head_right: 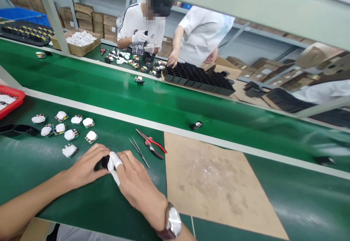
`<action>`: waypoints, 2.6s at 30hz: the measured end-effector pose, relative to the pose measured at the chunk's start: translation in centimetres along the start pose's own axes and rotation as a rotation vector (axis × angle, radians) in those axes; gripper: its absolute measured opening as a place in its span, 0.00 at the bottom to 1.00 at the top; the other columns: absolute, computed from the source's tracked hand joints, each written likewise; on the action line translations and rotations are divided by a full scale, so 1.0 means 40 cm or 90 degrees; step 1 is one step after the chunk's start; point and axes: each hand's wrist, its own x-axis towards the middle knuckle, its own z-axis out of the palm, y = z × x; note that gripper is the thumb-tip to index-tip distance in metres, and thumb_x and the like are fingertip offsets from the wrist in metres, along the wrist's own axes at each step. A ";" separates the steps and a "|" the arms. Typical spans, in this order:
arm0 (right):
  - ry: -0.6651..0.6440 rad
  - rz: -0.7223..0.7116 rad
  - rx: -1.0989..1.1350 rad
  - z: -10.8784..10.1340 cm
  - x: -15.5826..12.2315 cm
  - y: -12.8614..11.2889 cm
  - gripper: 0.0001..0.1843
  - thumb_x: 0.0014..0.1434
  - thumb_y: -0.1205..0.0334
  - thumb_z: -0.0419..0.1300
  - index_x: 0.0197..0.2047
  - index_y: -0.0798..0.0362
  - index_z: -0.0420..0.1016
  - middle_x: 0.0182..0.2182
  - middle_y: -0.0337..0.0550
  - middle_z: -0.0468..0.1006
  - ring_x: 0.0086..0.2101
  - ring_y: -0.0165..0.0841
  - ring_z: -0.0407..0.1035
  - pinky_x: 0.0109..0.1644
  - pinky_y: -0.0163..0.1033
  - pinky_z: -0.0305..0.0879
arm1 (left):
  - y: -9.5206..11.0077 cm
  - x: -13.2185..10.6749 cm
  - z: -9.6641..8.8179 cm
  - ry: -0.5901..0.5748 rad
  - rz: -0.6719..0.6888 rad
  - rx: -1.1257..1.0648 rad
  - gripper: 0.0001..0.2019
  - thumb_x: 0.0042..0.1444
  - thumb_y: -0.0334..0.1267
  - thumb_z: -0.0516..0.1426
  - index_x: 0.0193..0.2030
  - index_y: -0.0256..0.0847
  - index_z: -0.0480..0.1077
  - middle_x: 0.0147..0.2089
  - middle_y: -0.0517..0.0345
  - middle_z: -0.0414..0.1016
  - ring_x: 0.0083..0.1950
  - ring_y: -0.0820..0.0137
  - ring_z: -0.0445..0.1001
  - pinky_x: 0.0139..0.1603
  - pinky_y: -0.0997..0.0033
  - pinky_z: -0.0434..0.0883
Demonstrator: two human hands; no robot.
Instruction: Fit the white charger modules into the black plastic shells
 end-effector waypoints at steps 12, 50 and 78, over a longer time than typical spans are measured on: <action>-0.009 -0.007 -0.046 0.005 0.001 -0.015 0.27 0.69 0.77 0.46 0.70 0.65 0.60 0.51 0.62 0.78 0.48 0.47 0.71 0.48 0.53 0.81 | 0.005 -0.003 0.001 -0.017 -0.010 -0.032 0.18 0.69 0.35 0.61 0.63 0.45 0.64 0.58 0.48 0.73 0.60 0.56 0.69 0.61 0.52 0.73; 0.013 -0.014 0.075 0.072 -0.007 0.004 0.11 0.71 0.68 0.60 0.56 0.56 0.74 0.60 0.59 0.76 0.59 0.51 0.70 0.55 0.58 0.78 | -0.012 -0.014 0.004 -0.043 -0.049 -0.129 0.21 0.63 0.30 0.64 0.61 0.43 0.67 0.55 0.50 0.75 0.56 0.57 0.72 0.59 0.52 0.72; 0.047 0.023 0.114 0.058 -0.035 -0.007 0.07 0.71 0.70 0.57 0.46 0.53 0.75 0.54 0.56 0.79 0.49 0.45 0.77 0.47 0.52 0.82 | 0.001 -0.017 0.007 -0.057 -0.029 -0.085 0.23 0.66 0.33 0.62 0.66 0.45 0.65 0.60 0.47 0.75 0.61 0.55 0.73 0.63 0.49 0.72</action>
